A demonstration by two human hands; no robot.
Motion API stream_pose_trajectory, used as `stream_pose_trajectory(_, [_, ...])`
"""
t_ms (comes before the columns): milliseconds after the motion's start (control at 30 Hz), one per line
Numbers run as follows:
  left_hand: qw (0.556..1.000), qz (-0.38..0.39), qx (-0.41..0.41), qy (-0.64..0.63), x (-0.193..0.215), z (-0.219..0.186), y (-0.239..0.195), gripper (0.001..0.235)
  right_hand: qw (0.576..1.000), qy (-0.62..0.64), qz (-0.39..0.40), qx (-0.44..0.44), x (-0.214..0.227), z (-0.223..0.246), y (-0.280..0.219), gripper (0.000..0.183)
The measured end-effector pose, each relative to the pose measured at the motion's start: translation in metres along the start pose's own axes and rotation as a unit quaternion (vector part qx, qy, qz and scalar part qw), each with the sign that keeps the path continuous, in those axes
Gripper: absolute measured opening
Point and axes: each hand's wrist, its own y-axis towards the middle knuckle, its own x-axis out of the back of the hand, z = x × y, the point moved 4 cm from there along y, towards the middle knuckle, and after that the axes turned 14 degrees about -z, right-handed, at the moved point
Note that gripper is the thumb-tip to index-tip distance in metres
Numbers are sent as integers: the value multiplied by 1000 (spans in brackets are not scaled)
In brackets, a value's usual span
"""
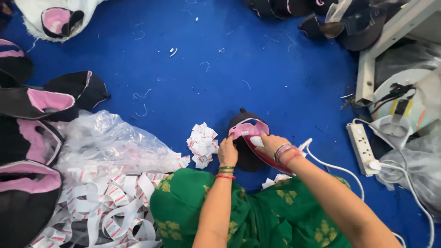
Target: Ironing brand labels onto shoe components.
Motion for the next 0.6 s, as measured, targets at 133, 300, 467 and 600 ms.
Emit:
stream_pose_trajectory(133, [999,-15,-25,17,-7,1,-3,48,996,-83,36,2,15,9,6,53])
stream_pose_trajectory(300, [998,-5,-36,46,-3,-10,0,37,996,-4,-14,-86,-15,22,25,55])
stream_pose_trajectory(467, [996,-53,-60,34,-35,16,0,35,989,34,-80,-117,-36,14,42,56])
stream_pose_trajectory(600, [998,-31,7,51,-29,15,2,41,994,30,-86,-60,-40,20,26,43])
